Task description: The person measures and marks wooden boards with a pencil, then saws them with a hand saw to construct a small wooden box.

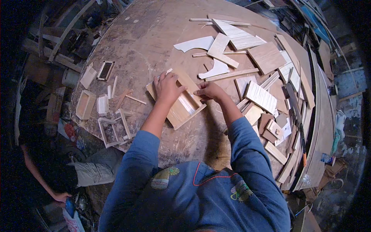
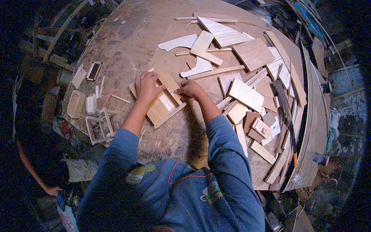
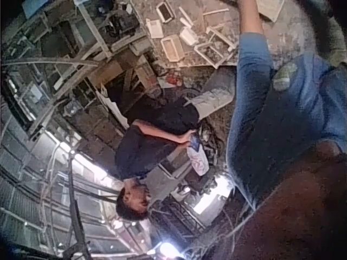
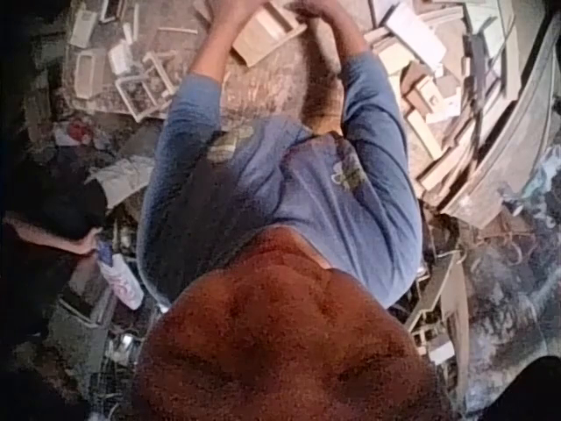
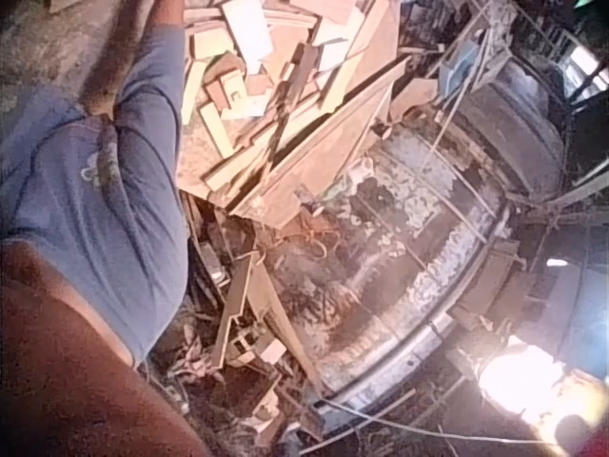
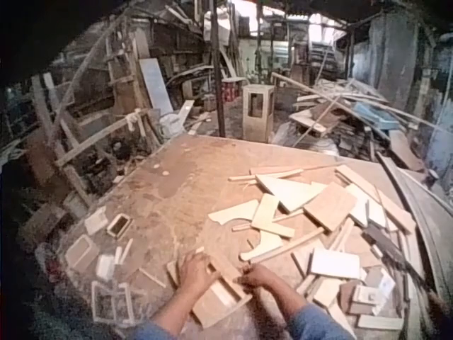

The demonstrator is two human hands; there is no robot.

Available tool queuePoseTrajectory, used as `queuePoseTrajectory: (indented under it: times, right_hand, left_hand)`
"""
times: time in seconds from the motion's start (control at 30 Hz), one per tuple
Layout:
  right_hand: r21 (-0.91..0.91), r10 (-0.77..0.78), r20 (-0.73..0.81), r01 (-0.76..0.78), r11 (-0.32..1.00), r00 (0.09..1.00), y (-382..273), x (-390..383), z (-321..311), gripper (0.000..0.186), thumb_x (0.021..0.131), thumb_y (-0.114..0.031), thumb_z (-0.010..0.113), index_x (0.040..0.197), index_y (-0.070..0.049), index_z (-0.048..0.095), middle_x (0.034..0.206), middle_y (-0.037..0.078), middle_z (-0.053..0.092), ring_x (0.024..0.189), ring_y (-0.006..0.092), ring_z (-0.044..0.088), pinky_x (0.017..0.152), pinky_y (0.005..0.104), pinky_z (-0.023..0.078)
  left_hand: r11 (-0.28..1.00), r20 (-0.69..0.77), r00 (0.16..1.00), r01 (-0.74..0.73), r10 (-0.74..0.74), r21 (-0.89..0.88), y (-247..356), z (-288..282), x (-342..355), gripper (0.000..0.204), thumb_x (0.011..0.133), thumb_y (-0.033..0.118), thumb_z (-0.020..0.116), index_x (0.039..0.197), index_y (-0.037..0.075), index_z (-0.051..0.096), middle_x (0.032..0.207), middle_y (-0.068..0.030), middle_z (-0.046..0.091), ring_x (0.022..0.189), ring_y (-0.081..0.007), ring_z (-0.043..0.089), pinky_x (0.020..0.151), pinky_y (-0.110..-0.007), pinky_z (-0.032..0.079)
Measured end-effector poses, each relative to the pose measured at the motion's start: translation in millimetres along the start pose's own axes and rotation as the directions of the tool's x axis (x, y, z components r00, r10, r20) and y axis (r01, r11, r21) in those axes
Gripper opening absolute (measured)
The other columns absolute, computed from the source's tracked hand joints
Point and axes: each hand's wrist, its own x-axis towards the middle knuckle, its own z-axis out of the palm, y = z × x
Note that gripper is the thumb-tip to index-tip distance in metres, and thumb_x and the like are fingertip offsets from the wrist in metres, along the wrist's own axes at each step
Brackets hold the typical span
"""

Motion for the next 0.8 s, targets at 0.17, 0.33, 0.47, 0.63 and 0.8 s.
queuePoseTrajectory:
  times: [0.17, 0.33, 0.47, 0.63, 0.8]
  right_hand:
    - [-0.012, 0.005, -0.015, -0.005, 1.000, 1.000, 4.8, 0.5, -0.7, 0.016, 0.076, -0.015, 0.077, 0.082, -0.007, 0.064, 0.070, -0.001, 0.062, 0.056, 0.0097, 0.056, 0.051, 0.0225, 0.046]
    - [-0.115, -0.045, -0.061, 0.037, 0.993, 0.997, 15.2, 14.3, -4.2, 0.016, 0.075, -0.013, 0.076, 0.083, -0.006, 0.064, 0.070, 0.001, 0.063, 0.057, 0.0111, 0.058, 0.052, 0.0238, 0.047]
    - [-0.360, -0.184, -0.245, 0.087, 0.929, 0.952, 21.6, 16.8, -1.8, 0.021, 0.073, -0.016, 0.077, 0.086, -0.004, 0.065, 0.073, 0.003, 0.065, 0.062, 0.0128, 0.063, 0.055, 0.0260, 0.050]
    - [-0.602, -0.539, -0.404, 0.229, 0.765, 0.739, 21.6, -4.7, 11.1, 0.025, 0.075, -0.024, 0.076, 0.084, -0.004, 0.066, 0.073, 0.005, 0.066, 0.062, 0.0118, 0.063, 0.055, 0.0254, 0.049]
    - [-0.168, -0.324, -0.614, 0.282, 0.945, 0.720, 25.9, -50.4, 6.9, 0.021, 0.087, -0.019, 0.065, 0.075, -0.002, 0.063, 0.060, 0.002, 0.058, 0.051, 0.0083, 0.052, 0.049, 0.0243, 0.042]
  left_hand:
    - [0.999, 0.045, 0.999, 0.006, -0.008, 0.040, 1.8, -3.6, 0.6, 0.054, 0.067, 0.043, 0.076, 0.109, 0.010, 0.067, 0.121, -0.0063, 0.058, 0.126, -0.0289, 0.041, 0.109, -0.057, 0.018]
    - [0.998, 0.063, 0.998, -0.010, 0.006, 0.057, 5.9, -6.8, 2.3, 0.056, 0.067, 0.043, 0.076, 0.110, 0.010, 0.066, 0.121, -0.0068, 0.058, 0.124, -0.0291, 0.043, 0.107, -0.059, 0.020]
    - [0.999, 0.057, 0.998, -0.013, 0.011, 0.043, 7.9, -4.1, 4.1, 0.050, 0.067, 0.039, 0.077, 0.105, 0.009, 0.067, 0.120, -0.0051, 0.058, 0.124, -0.0272, 0.041, 0.108, -0.058, 0.020]
    - [0.999, 0.046, 0.998, -0.031, 0.030, 0.027, 1.7, 2.1, 2.1, 0.052, 0.067, 0.040, 0.077, 0.107, 0.009, 0.065, 0.120, -0.0056, 0.058, 0.124, -0.0269, 0.042, 0.108, -0.059, 0.020]
    - [0.999, 0.059, 0.998, -0.025, 0.023, 0.045, 0.6, 0.5, 0.5, 0.054, 0.068, 0.041, 0.076, 0.110, 0.009, 0.064, 0.121, -0.0064, 0.057, 0.123, -0.0267, 0.043, 0.108, -0.057, 0.021]
